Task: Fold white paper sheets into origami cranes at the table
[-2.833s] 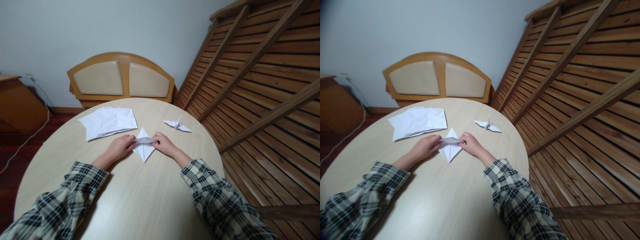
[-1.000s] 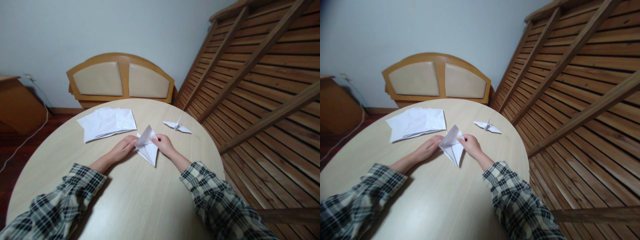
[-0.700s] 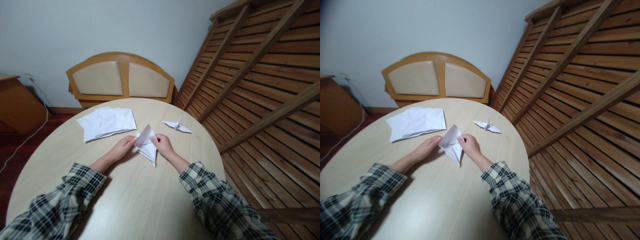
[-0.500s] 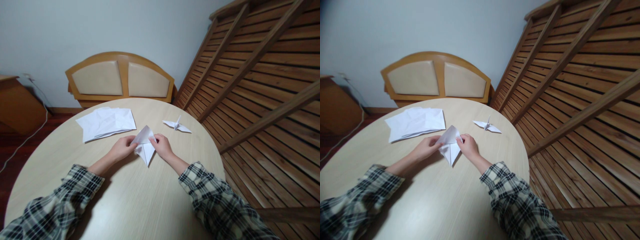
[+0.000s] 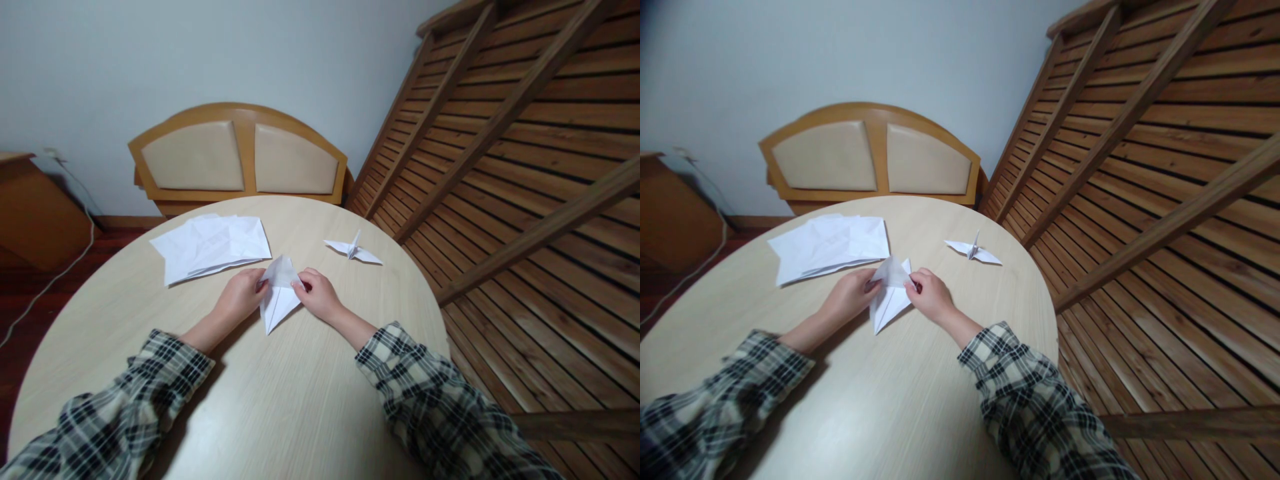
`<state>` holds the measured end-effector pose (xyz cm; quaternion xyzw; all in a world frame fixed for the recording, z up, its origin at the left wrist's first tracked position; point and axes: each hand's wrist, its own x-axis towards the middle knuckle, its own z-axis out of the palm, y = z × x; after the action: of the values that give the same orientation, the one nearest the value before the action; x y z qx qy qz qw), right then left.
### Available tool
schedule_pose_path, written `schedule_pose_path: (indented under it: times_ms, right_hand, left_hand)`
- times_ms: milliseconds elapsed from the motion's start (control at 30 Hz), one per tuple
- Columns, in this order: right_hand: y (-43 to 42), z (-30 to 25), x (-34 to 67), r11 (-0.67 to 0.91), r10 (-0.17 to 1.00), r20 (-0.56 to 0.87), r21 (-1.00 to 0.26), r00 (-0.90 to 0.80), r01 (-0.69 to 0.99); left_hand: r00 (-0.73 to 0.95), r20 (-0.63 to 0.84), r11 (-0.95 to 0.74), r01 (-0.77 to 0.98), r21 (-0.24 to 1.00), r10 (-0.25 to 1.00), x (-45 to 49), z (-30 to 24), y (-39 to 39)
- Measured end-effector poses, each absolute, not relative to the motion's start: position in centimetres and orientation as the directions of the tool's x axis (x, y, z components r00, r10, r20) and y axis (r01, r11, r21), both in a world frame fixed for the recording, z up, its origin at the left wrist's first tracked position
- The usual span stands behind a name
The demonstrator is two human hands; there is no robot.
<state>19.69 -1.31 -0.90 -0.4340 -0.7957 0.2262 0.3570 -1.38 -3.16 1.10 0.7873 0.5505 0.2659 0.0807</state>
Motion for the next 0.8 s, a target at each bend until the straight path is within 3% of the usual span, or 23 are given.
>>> schedule_pose_path:
  times_ms: [167,333,600,800]
  right_hand:
    - [-1.6,-0.7,19.7,0.539,0.841,0.380,-0.641,-0.385,0.546]
    - [-1.2,-0.8,19.6,0.518,0.855,0.390,-0.672,-0.342,0.529]
    - [-0.4,-1.2,20.2,0.445,0.895,0.377,-0.736,-0.237,0.511]
    - [-0.1,-1.3,20.5,0.409,0.913,0.352,-0.784,-0.208,0.467]
  left_hand:
    - [0.231,0.387,-0.406,0.785,0.468,0.892,-1.2,1.0,-3.1]
    - [0.202,0.328,-0.357,0.769,0.530,0.923,-0.7,1.5,-3.4]
    - [0.200,0.230,-0.294,0.399,0.869,0.952,-2.0,0.7,-2.8]
    - [0.266,0.272,-0.363,0.409,0.837,0.925,-2.3,0.2,-2.2]
